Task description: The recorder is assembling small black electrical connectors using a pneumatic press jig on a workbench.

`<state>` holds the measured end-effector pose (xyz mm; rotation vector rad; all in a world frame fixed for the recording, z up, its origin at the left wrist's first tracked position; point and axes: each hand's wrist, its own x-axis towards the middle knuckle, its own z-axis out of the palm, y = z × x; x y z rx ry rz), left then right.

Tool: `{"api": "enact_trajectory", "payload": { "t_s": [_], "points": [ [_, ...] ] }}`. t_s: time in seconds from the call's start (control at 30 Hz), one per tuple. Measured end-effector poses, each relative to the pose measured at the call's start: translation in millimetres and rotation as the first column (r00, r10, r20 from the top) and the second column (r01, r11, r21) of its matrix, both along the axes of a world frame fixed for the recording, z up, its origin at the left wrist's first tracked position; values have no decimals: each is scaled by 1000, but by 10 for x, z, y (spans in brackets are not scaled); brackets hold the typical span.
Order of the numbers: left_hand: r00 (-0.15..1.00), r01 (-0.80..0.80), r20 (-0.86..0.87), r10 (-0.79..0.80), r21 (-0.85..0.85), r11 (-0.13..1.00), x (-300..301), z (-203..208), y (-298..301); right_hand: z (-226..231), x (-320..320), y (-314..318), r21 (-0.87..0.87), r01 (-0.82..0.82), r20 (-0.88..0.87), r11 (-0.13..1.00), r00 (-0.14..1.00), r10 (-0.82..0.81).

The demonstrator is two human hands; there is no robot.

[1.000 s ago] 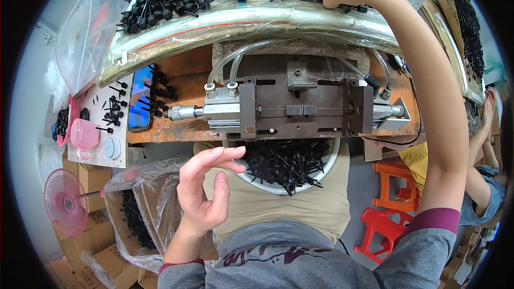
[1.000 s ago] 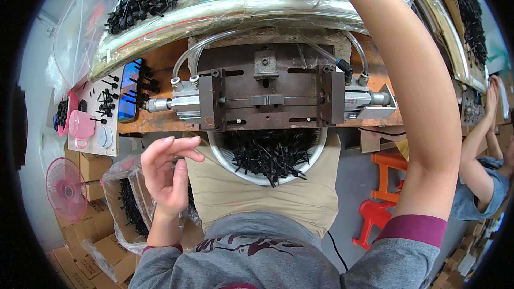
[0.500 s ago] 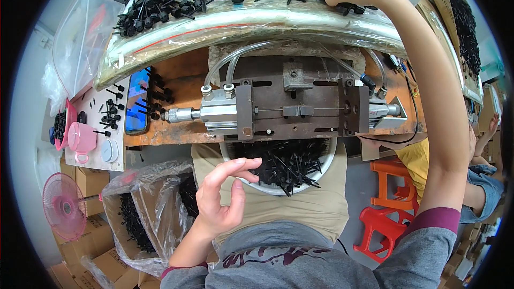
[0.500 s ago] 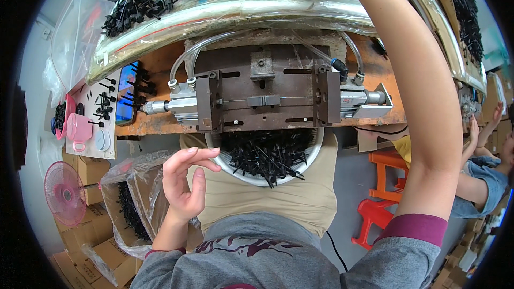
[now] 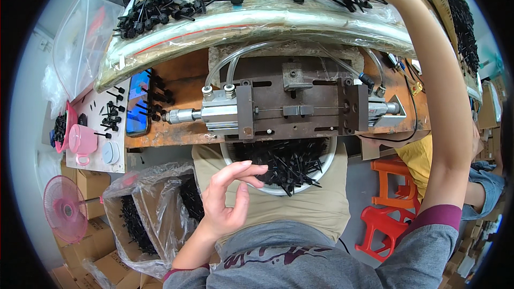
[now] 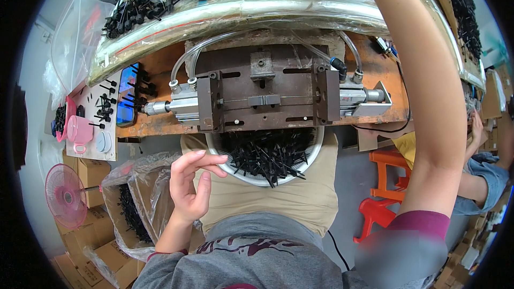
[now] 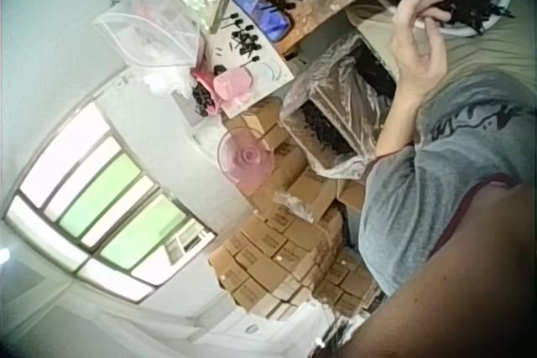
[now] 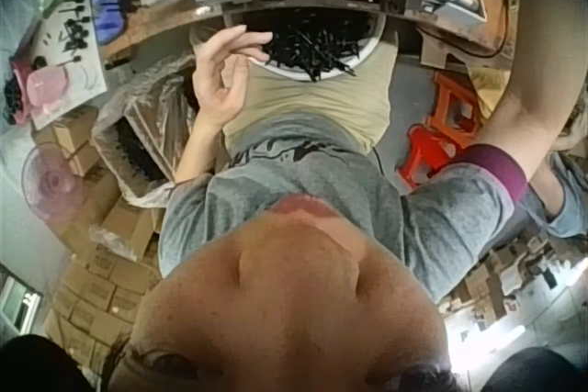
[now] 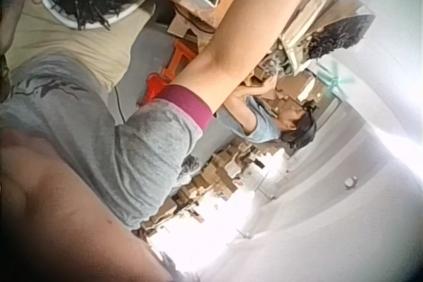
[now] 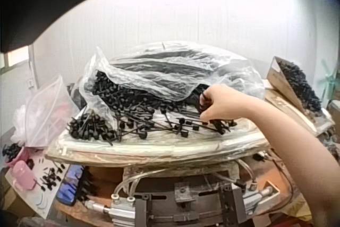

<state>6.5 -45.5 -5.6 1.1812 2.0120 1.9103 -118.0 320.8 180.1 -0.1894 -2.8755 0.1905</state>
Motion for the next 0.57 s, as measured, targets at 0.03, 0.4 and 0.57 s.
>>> {"api": "enact_trajectory", "payload": {
  "t_s": [0.03, 0.4, 0.57],
  "points": [
    [999, 27, 25, -27, -1, 1000, 1, 6, 3, 59, 16, -10, -99, 47, 32, 994, 999, -44],
    [993, 86, 87, -84, -17, 996, 37, -17, 49, 50, 93, -5, -583, -48, -128, 811, 991, -34],
    [994, 91, 64, -88, -40, 995, 50, -21, 53, -47, 56, -121, -441, -34, 40, 897, 998, 57]
  ]
}}
